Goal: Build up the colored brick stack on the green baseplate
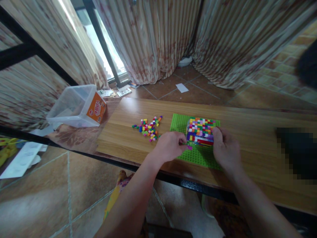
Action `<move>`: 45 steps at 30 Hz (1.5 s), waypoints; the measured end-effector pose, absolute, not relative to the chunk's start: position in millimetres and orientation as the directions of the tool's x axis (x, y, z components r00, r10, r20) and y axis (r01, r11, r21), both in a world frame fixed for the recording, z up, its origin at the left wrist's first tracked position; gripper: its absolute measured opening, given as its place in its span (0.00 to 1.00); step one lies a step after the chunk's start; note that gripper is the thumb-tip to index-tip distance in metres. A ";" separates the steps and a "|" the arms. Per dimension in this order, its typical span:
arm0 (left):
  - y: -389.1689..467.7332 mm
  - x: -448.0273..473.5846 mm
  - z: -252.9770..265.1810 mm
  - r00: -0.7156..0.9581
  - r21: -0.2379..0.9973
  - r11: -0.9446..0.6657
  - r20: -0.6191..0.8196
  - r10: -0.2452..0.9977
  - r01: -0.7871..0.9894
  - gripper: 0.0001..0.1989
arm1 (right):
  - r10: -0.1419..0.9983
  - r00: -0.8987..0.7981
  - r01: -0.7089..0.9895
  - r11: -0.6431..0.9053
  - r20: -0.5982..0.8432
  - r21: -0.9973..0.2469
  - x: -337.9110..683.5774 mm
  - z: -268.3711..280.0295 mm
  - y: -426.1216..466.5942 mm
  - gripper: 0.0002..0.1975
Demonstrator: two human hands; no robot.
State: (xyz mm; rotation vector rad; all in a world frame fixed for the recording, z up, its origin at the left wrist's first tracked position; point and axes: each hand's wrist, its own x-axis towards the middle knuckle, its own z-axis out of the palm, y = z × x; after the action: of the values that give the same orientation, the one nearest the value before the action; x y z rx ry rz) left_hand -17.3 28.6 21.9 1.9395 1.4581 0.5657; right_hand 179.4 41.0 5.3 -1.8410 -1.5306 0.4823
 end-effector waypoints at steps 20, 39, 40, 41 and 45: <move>16.0 -7.2 18.8 0.253 0.530 -0.214 -0.001 0.967 0.821 0.10 | 0.963 0.258 0.692 -0.131 0.074 -0.710 175.8 9.6 40.3 0.30; 11.3 1.4 15.6 0.230 0.601 -0.179 -0.008 0.973 0.779 0.04 | 0.961 0.260 0.698 -0.119 0.094 -0.706 176.6 6.0 41.5 0.30; 11.4 1.3 15.9 0.230 0.611 -0.175 -0.010 0.973 0.772 0.04 | 0.963 0.254 0.701 -0.117 0.093 -0.704 176.8 6.2 41.5 0.30; 11.7 1.2 16.3 0.228 0.622 -0.170 -0.014 0.974 0.765 0.04 | 0.965 0.247 0.704 -0.113 0.092 -0.701 176.9 6.4 41.4 0.30; 13.1 -0.2 18.4 0.218 0.667 -0.136 -0.040 0.975 0.732 0.02 | 0.963 0.248 0.702 -0.107 0.101 -0.704 176.3 7.1 41.2 0.31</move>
State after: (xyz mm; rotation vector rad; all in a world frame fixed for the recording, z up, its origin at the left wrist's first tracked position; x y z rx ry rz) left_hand -0.2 13.1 18.4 1.9310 1.5722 0.5574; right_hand 176.3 41.2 7.1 -1.8754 -1.5180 0.5158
